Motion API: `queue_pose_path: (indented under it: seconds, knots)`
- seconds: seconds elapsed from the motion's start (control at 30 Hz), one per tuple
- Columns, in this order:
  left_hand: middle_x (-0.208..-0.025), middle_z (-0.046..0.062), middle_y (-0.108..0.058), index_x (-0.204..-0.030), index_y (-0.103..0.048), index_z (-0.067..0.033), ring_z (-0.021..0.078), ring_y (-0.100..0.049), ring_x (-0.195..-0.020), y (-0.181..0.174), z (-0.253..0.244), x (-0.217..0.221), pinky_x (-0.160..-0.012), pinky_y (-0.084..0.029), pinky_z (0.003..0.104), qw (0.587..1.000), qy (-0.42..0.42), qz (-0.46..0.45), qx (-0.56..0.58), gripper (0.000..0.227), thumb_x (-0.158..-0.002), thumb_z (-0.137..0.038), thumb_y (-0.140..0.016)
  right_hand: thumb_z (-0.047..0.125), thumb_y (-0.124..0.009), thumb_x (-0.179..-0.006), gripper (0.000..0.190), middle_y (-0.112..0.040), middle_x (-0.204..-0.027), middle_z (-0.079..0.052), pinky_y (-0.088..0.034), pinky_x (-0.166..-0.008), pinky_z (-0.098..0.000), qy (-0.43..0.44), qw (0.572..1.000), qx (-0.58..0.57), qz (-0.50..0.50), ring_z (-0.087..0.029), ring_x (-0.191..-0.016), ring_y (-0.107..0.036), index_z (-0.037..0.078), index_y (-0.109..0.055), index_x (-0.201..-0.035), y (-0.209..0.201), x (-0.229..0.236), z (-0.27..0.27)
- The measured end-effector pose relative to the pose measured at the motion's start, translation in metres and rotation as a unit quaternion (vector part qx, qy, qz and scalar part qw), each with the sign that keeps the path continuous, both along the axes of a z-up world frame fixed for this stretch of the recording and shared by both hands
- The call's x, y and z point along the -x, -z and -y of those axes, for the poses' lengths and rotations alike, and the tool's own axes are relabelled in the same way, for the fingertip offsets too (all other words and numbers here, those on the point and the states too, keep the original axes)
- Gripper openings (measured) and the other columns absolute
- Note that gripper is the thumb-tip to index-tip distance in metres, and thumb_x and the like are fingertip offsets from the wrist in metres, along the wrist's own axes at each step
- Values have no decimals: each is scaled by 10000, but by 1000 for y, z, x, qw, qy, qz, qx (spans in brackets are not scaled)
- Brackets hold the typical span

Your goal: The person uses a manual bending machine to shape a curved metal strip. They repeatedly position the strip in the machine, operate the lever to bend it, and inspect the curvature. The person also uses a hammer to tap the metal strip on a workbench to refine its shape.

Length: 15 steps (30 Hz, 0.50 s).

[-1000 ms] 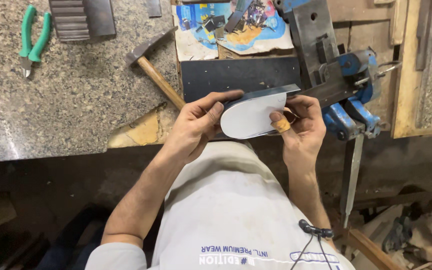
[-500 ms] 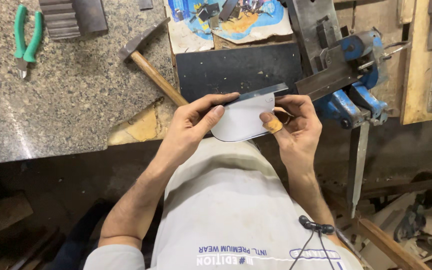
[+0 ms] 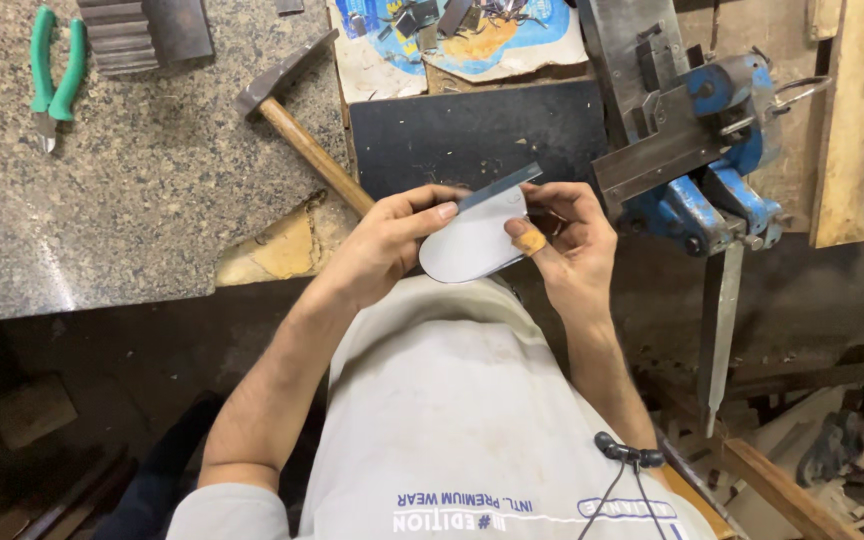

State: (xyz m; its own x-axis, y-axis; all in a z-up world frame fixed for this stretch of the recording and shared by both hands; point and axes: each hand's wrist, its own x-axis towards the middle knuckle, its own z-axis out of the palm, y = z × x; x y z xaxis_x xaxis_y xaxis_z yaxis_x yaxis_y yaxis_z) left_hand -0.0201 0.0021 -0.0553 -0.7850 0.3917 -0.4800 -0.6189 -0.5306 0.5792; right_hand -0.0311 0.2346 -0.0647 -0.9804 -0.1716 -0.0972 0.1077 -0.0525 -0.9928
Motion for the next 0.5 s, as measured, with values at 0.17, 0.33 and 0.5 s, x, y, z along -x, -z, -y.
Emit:
queue_pose_path:
  seconds: [0.17,0.33,0.5]
  knots:
    - [-1011,41,-710,-1169,-714,31,102,-646,-925,46,5,7,-807,-525,241,995,-28,-63,79,281,-962,-155,-744,-75,-792,-937,390,-718,-1204,-140,-511,-1175,-349,-63,987,-59,-134,-195,-1237,-670,-39,-604,-1277,36,3,-16]
    - [-876,36,-682,-1128,-749,-32,92,-570,-786,39,11,13,-698,-469,264,919,-61,-114,372,222,-958,-174,-749,59,-784,-929,320,-713,-1195,-113,-576,-958,-342,19,989,-146,-5,-174,-1053,-704,17,-639,-1211,68,20,-11]
    - [-949,50,-677,-1069,-717,-36,160,-660,-851,10,6,15,-757,-531,315,820,-48,-290,492,164,-926,-111,-740,154,-778,-966,405,-591,-1338,-182,-469,-1054,-434,-6,869,-389,-307,-364,-1228,-587,3,-622,-1308,22,27,5]
